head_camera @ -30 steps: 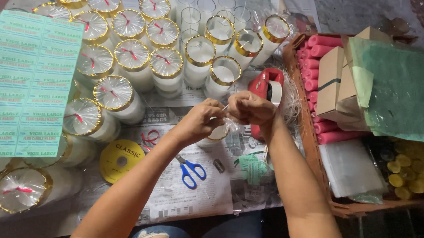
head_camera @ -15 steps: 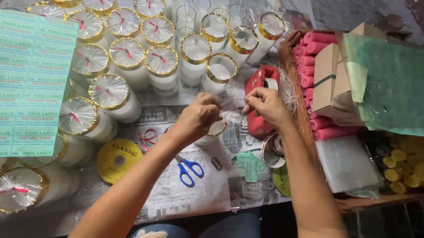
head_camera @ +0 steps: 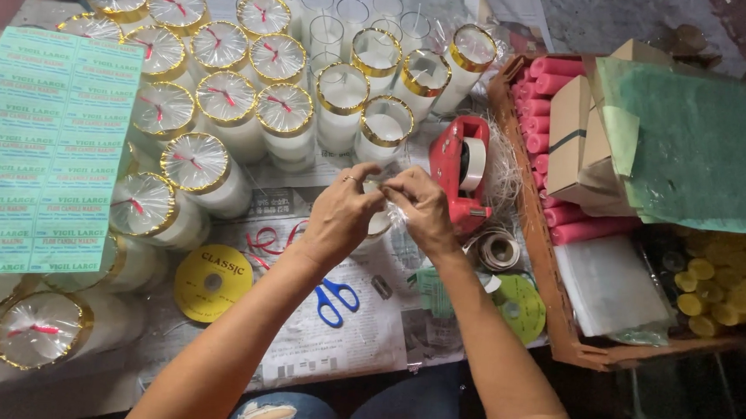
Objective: The person applies adhesive labels to glass jars containing white wax and ties red decorative ribbons around the tops of the jars using scissors.
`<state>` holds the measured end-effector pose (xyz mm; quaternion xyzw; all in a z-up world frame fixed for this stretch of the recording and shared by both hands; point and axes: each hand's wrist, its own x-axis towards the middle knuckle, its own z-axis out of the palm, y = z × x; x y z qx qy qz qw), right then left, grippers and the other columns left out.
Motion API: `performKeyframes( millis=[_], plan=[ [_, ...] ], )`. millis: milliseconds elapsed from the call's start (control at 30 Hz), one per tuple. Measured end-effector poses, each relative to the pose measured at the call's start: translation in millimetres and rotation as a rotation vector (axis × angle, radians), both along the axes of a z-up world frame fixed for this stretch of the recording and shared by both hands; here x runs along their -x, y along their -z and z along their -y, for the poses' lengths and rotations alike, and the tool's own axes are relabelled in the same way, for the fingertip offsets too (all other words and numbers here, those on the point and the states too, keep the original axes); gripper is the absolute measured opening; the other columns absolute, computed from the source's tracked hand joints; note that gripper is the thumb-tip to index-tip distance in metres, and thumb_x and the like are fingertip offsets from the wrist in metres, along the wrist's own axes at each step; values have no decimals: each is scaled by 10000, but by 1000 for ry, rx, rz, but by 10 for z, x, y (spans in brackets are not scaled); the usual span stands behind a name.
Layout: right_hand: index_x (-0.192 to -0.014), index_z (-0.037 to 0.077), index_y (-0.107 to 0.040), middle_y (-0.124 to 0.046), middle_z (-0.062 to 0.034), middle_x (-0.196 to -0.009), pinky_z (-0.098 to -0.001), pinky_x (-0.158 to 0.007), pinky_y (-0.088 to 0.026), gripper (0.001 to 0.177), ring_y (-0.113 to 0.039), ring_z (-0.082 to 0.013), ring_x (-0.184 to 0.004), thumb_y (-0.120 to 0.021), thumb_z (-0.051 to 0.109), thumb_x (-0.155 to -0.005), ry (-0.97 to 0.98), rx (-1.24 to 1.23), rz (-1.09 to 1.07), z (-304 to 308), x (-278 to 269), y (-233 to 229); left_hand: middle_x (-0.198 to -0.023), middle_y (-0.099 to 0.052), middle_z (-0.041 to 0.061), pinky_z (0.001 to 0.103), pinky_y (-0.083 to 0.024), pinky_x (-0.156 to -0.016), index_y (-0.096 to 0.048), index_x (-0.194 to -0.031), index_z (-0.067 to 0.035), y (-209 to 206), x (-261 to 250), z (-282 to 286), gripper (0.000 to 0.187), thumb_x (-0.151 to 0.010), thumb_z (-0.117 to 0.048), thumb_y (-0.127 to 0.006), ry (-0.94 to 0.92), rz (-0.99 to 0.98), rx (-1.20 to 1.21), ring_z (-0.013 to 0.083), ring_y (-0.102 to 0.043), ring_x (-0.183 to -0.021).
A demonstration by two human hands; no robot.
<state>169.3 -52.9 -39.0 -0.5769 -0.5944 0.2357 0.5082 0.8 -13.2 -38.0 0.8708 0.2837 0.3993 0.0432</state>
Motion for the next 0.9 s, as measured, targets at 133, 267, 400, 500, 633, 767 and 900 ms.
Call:
performKeyframes(
  millis=[133, 267, 400, 500, 633, 767, 900],
  plan=[
    [-1013, 183, -800, -699, -53, -869, -359, -756, -568, 173, -694, -248, -823, -703, 81, -913, -38, -55, 197, 160, -133, -90, -883, -602, 17, 318, -513, -598, -692, -753, -198, 100, -8, -28, 151, -887, -215, -757, -66, -73, 80, 232, -630, -768],
    [-917, 183, -740, -648, -77, -748, -455, -656, -552, 74, -681, -326, -729, -671, 159, -904, 82, 65, 422, 308, -296, 163, -835, -565, 15, 352, -515, -594, -686, -775, -219, 86, 18, -19, 163, -932, -253, -717, -104, -56, 145, 251, -618, -754],
    [-805, 163, -672, -645, -60, -681, -427, -579, -548, 231, -704, -333, -683, -675, 344, -947, 169, 149, 527, 364, -305, 367, -816, -552, 8, 359, -524, -607, -681, -798, -252, 210, -20, -33, 141, -933, -276, -714, -130, -12, 206, 250, -616, -748],
    [-1008, 280, -740, -696, -74, -725, -453, -658, -567, 109, -733, -339, -749, -637, 248, -990, 24, 162, 392, 543, -190, 6, -818, -560, 1, 338, -532, -638, -680, -828, -272, 232, -49, -29, 139, -966, -255, -681, -148, 43, 247, 234, -615, -766],
    [-944, 222, -750, -712, -53, -689, -366, -656, -574, 99, -731, -265, -674, -664, 174, -957, 8, 236, 236, 661, -182, -10, -815, -542, 12, 362, -527, -638, -639, -806, -239, 151, -81, -39, 146, -932, -255, -709, -124, -14, 205, 248, -613, -793],
    [-916, 120, -763, -616, -37, -510, -319, -582, -543, 190, -608, -141, -522, -583, 66, -940, -54, 317, -93, 884, -76, -22, -755, -531, -3, 302, -516, -628, -640, -750, -211, 282, -156, -117, 184, -898, -228, -747, -102, -99, 101, 221, -598, -760],
    [-1012, -23, -705, -530, -31, -632, -284, -455, -469, 254, -540, -118, -506, -581, 109, -834, -82, 527, -773, 1004, 359, 289, -738, -525, 31, 346, -500, -610, -604, -707, -188, 6, -303, -46, 216, -875, -166, -737, 30, -98, 13, 261, -581, -751]
  ],
)
